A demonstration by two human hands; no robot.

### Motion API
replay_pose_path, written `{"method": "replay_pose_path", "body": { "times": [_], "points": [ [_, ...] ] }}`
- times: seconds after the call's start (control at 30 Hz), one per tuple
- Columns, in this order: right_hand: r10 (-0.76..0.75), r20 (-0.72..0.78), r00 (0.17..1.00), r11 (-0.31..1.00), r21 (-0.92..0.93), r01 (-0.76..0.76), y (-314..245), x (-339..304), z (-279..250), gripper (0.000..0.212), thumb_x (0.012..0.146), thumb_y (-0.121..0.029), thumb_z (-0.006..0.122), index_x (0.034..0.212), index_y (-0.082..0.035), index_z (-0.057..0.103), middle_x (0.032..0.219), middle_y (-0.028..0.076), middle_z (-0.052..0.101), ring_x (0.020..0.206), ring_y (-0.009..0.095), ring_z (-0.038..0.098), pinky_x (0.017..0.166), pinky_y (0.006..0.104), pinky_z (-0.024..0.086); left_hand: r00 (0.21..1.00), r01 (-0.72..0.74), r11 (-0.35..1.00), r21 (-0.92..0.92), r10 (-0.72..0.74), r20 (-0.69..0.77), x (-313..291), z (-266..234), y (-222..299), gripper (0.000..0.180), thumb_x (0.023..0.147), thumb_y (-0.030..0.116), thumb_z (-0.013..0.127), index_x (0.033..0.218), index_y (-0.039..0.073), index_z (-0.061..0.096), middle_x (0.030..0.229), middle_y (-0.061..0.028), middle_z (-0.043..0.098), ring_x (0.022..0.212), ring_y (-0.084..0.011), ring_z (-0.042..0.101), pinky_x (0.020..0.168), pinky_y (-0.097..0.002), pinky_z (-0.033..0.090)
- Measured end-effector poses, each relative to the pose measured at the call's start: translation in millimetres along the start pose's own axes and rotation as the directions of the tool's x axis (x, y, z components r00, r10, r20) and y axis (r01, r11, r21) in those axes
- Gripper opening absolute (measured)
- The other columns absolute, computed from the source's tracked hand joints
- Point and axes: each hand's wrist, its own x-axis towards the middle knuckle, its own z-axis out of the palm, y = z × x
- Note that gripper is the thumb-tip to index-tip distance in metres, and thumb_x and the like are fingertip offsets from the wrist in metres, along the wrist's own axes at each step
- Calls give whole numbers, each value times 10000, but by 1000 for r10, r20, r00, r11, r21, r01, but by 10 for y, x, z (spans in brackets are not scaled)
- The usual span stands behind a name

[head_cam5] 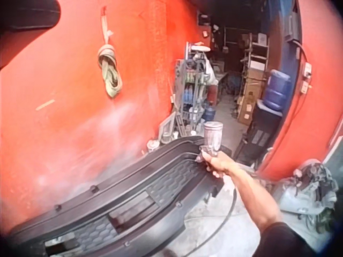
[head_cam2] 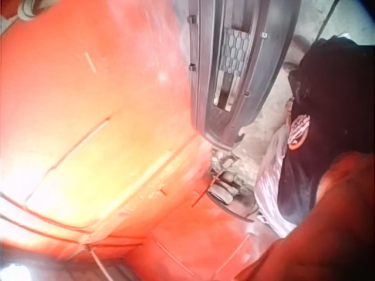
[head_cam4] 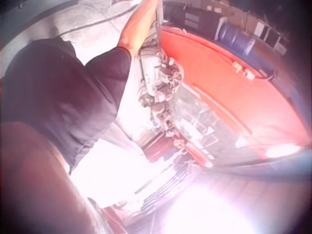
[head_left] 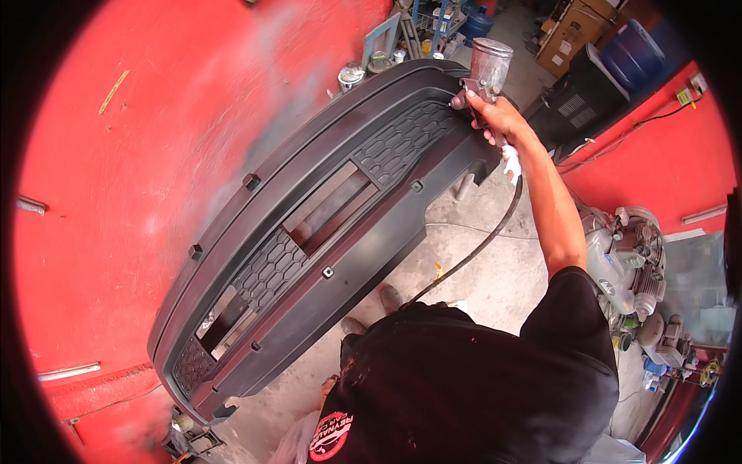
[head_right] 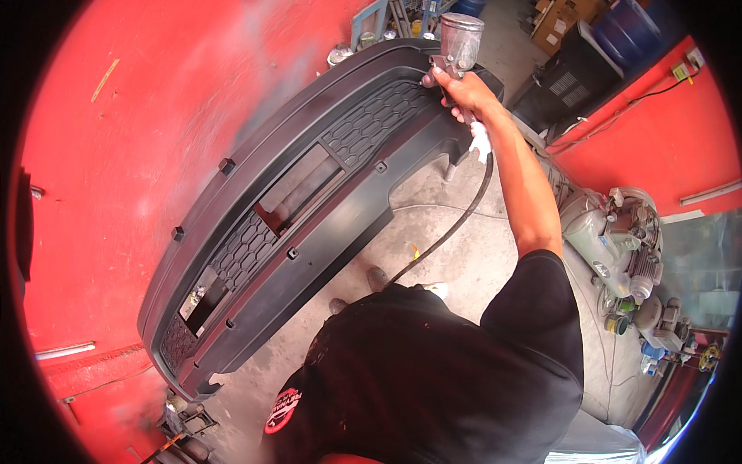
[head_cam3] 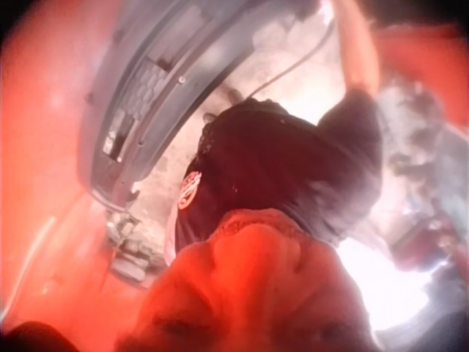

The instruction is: The person cleans and paints a car bumper using a cloth and a spray gun, then moves the bumper.

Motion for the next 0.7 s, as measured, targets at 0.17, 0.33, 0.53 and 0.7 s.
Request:
{"method": "replay_pose_path", "body": {
  "times": [0.17,0.33,0.53,0.7],
  "points": [
    [3,-16,1000,999,-51,-3,-169,-20,120,447,944,-590,530,1109,-212,701,763,32,546,455,101,452,396,269,409,1000,-1,1000,-6,1,4,-37,42,21,429,918,299,535,1233,10,578,1008,-134,684,938,-269,642,840,-337,496],
    [-27,112,993,999,32,24,-245,69,312,471,937,-590,550,1079,-163,689,756,46,550,439,103,443,382,266,393,1000,-2,1000,-26,2,6,-72,91,71,411,913,282,543,1215,7,587,996,-127,683,924,-259,639,829,-334,497],
    [-26,185,982,1000,11,24,-246,38,534,546,908,-611,585,916,-66,623,729,43,584,439,106,462,378,275,392,1000,-3,999,-38,4,7,-107,119,48,390,906,262,553,1194,3,598,981,-119,681,907,-247,635,816,-332,498],
    [-6,263,965,1000,0,6,-405,-240,704,534,905,-620,587,1021,-99,558,749,24,582,408,81,423,356,256,349,1000,-2,999,-54,2,7,-177,129,24,372,901,245,562,1177,-1,608,969,-112,680,893,-238,632,805,-330,500]
  ]
}}
